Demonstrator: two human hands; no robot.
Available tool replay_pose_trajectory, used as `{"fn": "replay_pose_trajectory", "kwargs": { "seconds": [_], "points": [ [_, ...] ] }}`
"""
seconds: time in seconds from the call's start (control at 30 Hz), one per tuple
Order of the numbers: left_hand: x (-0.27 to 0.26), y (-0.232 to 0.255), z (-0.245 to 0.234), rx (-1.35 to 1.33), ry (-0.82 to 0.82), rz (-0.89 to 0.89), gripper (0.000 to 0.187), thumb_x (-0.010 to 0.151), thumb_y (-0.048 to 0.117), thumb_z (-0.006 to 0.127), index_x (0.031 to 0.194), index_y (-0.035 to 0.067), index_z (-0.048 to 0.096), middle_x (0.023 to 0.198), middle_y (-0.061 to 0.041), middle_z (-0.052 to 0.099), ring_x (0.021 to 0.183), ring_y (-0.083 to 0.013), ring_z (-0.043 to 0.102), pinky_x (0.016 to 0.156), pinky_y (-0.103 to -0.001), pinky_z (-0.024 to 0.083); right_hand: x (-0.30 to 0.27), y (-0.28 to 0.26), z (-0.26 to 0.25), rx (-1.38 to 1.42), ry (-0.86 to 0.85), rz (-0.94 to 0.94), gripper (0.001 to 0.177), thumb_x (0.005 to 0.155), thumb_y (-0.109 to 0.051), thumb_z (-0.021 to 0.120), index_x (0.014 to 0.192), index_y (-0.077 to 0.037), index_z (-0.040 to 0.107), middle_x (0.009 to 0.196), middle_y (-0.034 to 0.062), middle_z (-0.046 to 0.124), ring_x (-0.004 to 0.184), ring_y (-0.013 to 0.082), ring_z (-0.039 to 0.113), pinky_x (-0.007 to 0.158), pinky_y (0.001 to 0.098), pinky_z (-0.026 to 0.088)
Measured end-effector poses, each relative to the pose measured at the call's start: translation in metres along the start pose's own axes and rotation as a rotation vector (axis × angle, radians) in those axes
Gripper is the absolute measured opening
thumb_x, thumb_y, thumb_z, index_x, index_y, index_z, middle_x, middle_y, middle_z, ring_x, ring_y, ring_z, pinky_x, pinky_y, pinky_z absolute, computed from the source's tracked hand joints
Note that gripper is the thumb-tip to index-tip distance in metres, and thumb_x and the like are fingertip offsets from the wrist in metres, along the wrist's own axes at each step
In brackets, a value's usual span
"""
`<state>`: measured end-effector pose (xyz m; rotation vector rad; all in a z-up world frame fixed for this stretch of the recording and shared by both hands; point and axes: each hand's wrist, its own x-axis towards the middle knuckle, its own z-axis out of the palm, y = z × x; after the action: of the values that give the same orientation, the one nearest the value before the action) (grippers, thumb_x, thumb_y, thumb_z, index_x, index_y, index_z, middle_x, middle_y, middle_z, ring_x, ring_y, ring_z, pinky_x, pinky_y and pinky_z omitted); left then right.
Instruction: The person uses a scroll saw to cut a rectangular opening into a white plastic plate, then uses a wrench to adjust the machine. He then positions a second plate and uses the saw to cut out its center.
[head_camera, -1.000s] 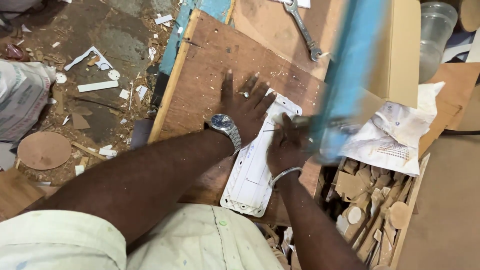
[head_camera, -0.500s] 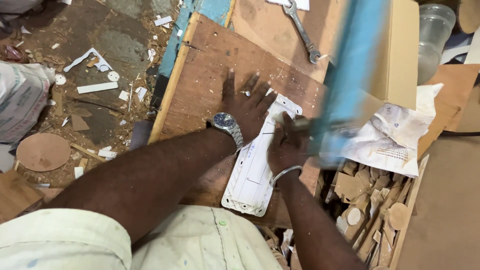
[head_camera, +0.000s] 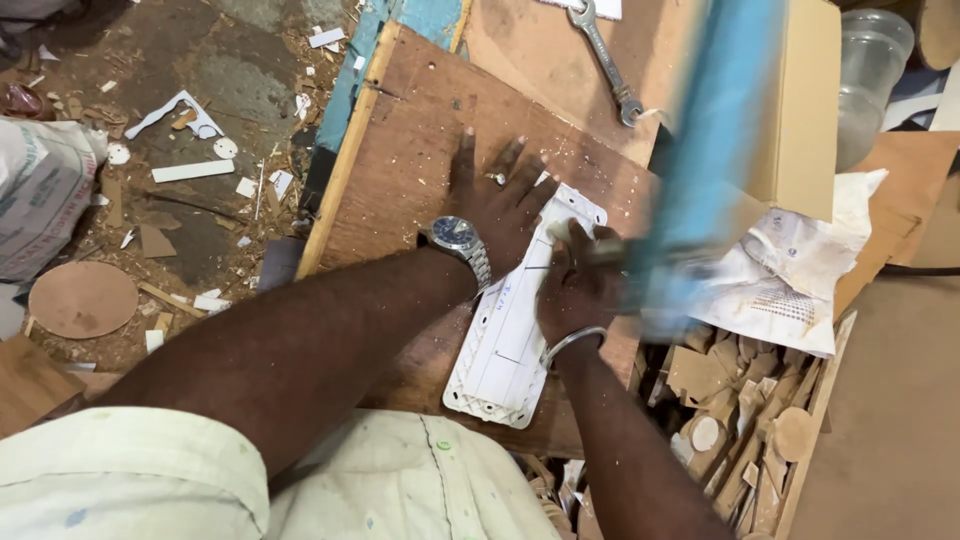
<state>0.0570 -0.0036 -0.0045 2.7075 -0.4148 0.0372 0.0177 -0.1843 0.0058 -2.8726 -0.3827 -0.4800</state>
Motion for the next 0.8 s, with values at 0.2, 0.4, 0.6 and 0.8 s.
{"fn": "replay_pose_trajectory", "kwargs": {
  "seconds": [0.2,0.4,0.6,0.8],
  "points": [
    [0.005,0.000,0.005,-0.016,0.030,0.014,0.054,0.103,0.034,0.036,0.154,0.019,0.042,0.165,-0.010,0.033,0.154,-0.0343,0.022,0.112,-0.077,-0.008,0.001,0.005,0.007,0.005,-0.023,0.050,0.035,0.106,-0.027,0.056,0.135,-0.011,0.067,0.143,0.0195,0.054,0.123,0.0366,0.062,0.106,0.0460,0.048],
    [0.007,-0.001,0.007,-0.012,0.039,0.013,0.054,0.103,0.033,0.035,0.155,0.018,0.042,0.165,-0.009,0.033,0.154,-0.0355,0.021,0.111,-0.078,-0.009,0.006,0.003,0.007,0.077,-0.048,0.087,0.033,0.107,-0.023,0.056,0.135,-0.006,0.064,0.143,0.0187,0.051,0.122,0.0334,0.062,0.107,0.0424,0.048],
    [0.011,-0.001,0.006,0.004,0.012,0.006,0.055,0.103,0.034,0.031,0.156,0.020,0.039,0.166,-0.008,0.030,0.155,-0.0351,0.018,0.111,-0.078,-0.010,0.004,0.021,0.026,0.721,-0.040,0.247,0.036,0.104,-0.014,0.057,0.138,-0.005,0.052,0.140,0.0180,0.055,0.124,0.0279,0.059,0.105,0.0406,0.047],
    [0.014,-0.003,0.005,0.019,-0.016,0.000,0.056,0.103,0.039,0.029,0.156,0.021,0.037,0.167,-0.007,0.026,0.155,-0.0348,0.016,0.110,-0.077,-0.011,0.006,0.027,0.036,0.395,-0.026,0.162,0.039,0.105,-0.008,0.058,0.140,-0.007,0.043,0.141,0.0177,0.060,0.127,0.0233,0.062,0.107,0.0325,0.051]
  ]
}}
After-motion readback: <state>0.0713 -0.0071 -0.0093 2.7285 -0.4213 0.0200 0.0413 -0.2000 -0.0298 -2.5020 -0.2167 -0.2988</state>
